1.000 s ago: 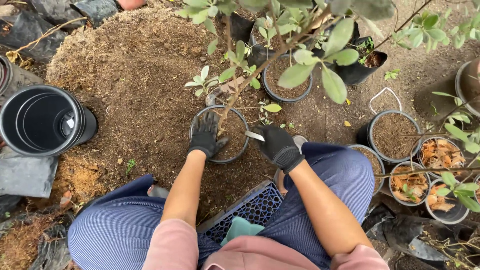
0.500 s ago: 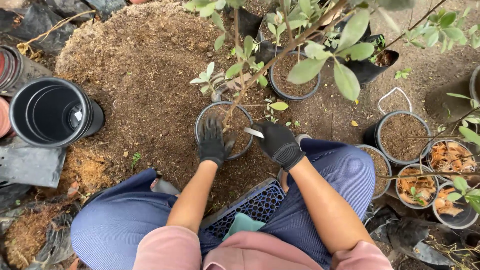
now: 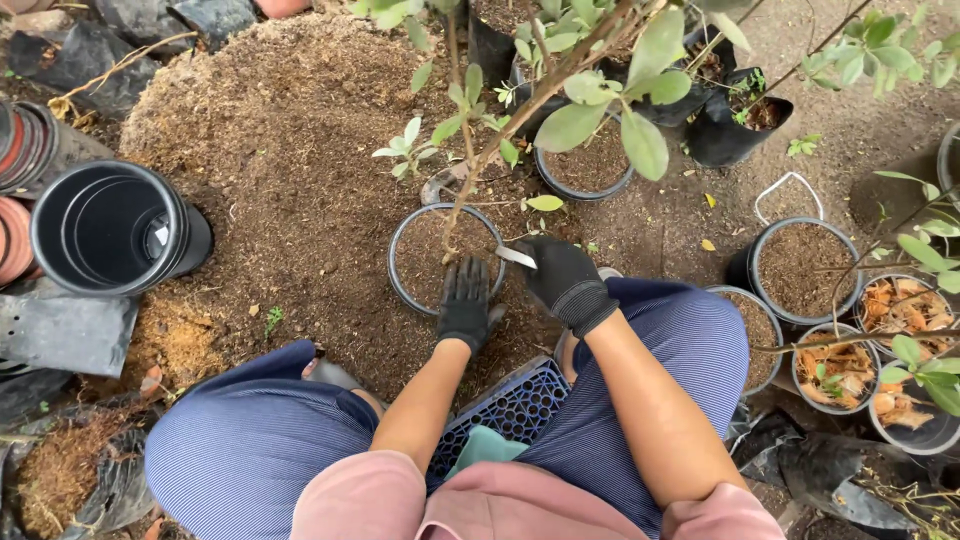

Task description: Cleaning the inner rim of a plant pot using a small knife to remove debris

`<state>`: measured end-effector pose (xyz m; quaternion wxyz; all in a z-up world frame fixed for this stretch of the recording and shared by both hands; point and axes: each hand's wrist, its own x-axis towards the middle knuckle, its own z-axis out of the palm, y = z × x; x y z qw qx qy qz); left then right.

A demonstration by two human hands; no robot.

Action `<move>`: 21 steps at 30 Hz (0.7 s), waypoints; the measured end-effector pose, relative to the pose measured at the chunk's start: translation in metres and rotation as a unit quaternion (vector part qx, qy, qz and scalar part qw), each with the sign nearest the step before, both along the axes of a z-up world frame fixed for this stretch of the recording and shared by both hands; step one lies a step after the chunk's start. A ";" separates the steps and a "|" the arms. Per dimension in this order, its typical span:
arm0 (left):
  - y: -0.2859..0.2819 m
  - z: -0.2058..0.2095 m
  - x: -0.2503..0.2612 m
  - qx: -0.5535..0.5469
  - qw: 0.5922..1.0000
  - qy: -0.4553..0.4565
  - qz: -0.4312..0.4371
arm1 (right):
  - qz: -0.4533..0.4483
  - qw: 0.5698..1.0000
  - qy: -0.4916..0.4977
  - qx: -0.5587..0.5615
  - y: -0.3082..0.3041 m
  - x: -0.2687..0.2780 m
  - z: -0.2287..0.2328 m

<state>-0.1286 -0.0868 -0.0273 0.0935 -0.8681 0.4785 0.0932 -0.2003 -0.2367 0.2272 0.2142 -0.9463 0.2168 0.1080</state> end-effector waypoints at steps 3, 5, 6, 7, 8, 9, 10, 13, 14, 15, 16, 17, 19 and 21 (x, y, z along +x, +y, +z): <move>-0.028 0.006 0.019 0.022 0.998 0.057 0.008 | -0.048 0.999 -0.002 -0.006 -0.004 -0.002 -0.002; -0.045 0.015 0.034 0.054 0.996 0.046 0.044 | -0.048 0.999 0.000 -0.014 -0.008 -0.006 0.002; -0.055 0.018 0.039 0.053 0.997 0.048 0.040 | -0.052 0.999 0.002 -0.015 -0.013 -0.008 -0.008; -0.063 0.021 0.044 0.070 0.994 0.045 0.074 | -0.047 0.999 0.003 -0.018 -0.016 -0.009 -0.019; -0.071 0.024 0.050 0.087 0.989 0.042 0.108 | -0.043 0.999 0.004 -0.022 -0.020 -0.011 -0.030; -0.081 -0.002 0.058 0.087 0.990 0.044 0.104 | -0.047 0.999 0.005 -0.022 -0.022 -0.011 -0.033; -0.091 -0.028 0.065 0.045 0.979 0.074 0.183 | -0.047 0.999 -0.002 -0.023 -0.024 -0.011 -0.037; -0.114 0.094 0.055 0.019 0.952 0.135 0.275 | -0.052 0.999 -0.010 -0.008 -0.021 -0.010 -0.019; -0.100 0.178 0.045 0.032 0.942 0.164 0.292 | -0.055 0.998 -0.014 0.006 -0.018 -0.008 -0.008; -0.097 0.129 0.043 0.032 0.941 0.163 0.294 | -0.053 0.998 -0.015 0.007 -0.018 -0.008 -0.005; -0.093 0.080 0.041 0.050 0.970 0.140 0.192 | -0.051 0.999 -0.014 0.002 -0.017 -0.008 -0.002; -0.088 0.031 0.039 0.067 0.987 0.116 0.086 | -0.050 0.999 -0.011 -0.004 -0.016 -0.009 0.000; -0.072 0.030 0.026 0.066 0.992 0.100 0.050 | -0.046 0.999 -0.014 -0.005 -0.017 -0.008 -0.003; -0.055 0.029 0.013 0.064 0.994 0.084 0.015 | -0.041 0.999 -0.016 -0.008 -0.017 -0.008 -0.004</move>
